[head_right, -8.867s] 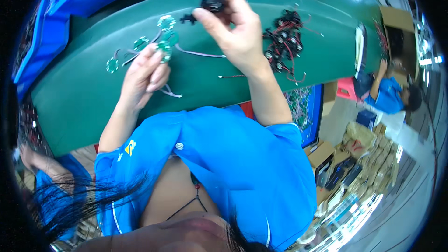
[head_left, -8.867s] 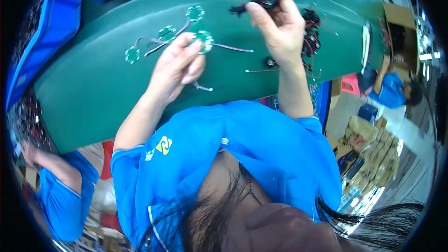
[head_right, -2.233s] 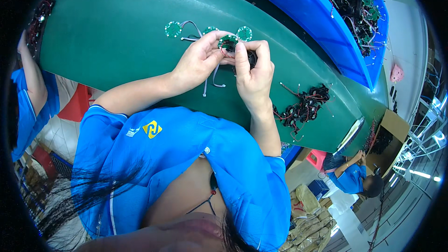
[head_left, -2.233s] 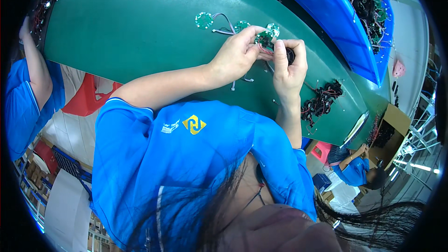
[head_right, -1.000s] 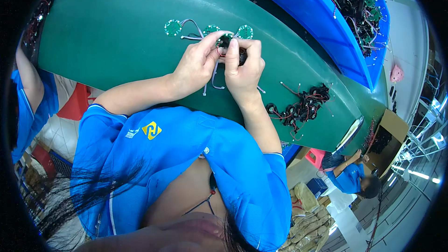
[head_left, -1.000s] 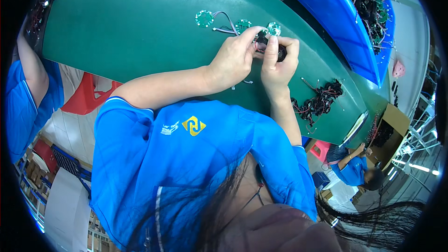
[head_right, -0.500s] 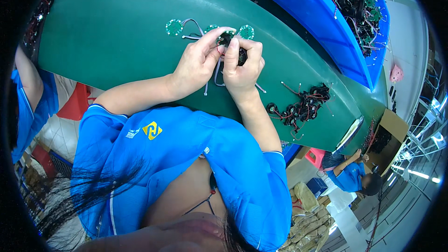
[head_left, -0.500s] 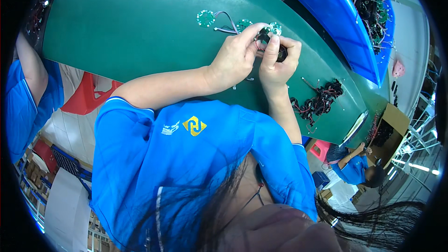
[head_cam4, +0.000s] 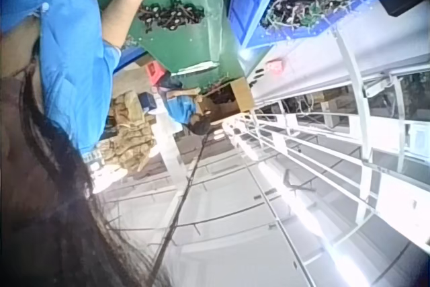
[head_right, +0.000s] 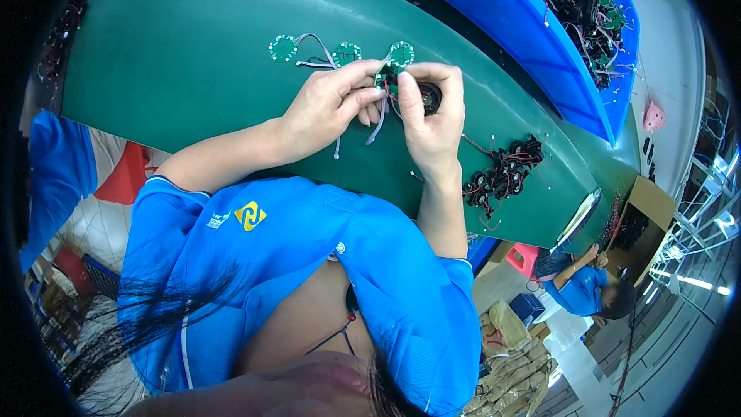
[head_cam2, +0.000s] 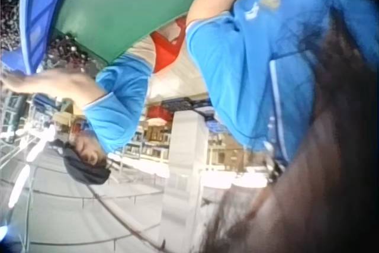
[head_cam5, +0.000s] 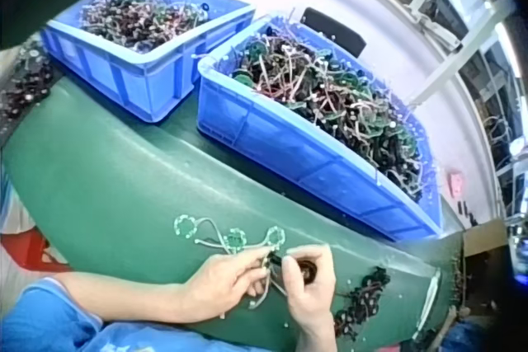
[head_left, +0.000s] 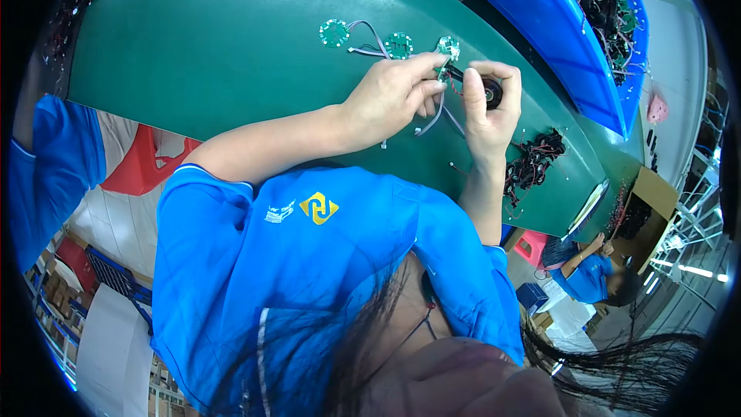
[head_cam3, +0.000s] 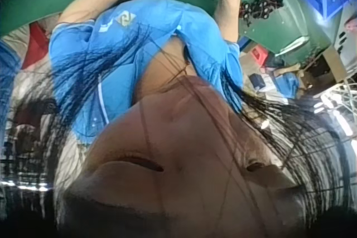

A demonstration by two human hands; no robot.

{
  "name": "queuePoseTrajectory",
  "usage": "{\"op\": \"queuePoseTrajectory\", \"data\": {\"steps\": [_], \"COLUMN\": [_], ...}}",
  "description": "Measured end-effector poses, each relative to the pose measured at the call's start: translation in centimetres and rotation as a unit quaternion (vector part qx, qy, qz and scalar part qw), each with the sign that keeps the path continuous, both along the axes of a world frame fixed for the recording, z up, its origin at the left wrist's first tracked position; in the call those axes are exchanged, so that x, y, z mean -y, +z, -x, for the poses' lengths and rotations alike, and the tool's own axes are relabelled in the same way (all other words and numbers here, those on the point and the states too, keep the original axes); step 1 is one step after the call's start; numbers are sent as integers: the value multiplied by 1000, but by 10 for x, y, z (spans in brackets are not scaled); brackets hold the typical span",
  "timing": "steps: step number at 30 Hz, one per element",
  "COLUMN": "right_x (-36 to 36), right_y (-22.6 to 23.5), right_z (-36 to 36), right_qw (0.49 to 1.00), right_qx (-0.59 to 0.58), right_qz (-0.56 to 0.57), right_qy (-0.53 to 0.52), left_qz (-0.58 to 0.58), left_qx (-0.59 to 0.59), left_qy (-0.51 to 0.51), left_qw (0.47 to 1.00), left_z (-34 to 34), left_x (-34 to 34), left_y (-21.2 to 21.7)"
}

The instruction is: Assembling plastic components onto small green circular circuit boards.

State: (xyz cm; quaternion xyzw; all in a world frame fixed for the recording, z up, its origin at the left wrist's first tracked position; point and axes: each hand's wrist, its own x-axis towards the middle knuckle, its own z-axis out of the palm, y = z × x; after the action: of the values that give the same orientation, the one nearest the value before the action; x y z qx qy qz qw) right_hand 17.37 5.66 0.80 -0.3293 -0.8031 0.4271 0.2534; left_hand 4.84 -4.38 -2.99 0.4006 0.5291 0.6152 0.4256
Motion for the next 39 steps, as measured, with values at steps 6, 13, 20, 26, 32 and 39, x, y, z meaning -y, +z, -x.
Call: {"op": "queuePoseTrajectory", "data": {"steps": [6, 13, 20, 26, 32, 39], "right_x": [3, 4, -2, -4, -13, -4], "right_y": [-5, -20, -17, -7, -8, 1], "right_z": [1, -12, -17, -21, -23, -23], "right_qw": [987, 956, 959, 944, 977, 993], "right_qx": [-85, -110, -71, -5, 65, 69], "right_qz": [121, 271, 273, 321, 59, 58], "right_qy": [59, 20, 36, 76, 196, 77], "left_qz": [15, 7, -4, 69, 97, 51], "left_qx": [74, -176, -257, -152, -56, -18], "left_qy": [-2, -41, -78, -226, -269, -124], "left_qw": [997, 984, 963, 960, 957, 991], "left_z": [5, 3, 21, 46, 45, 42], "left_x": [-4, -2, -8, -7, -6, -10], "left_y": [2, -2, -1, 19, 18, 2]}}
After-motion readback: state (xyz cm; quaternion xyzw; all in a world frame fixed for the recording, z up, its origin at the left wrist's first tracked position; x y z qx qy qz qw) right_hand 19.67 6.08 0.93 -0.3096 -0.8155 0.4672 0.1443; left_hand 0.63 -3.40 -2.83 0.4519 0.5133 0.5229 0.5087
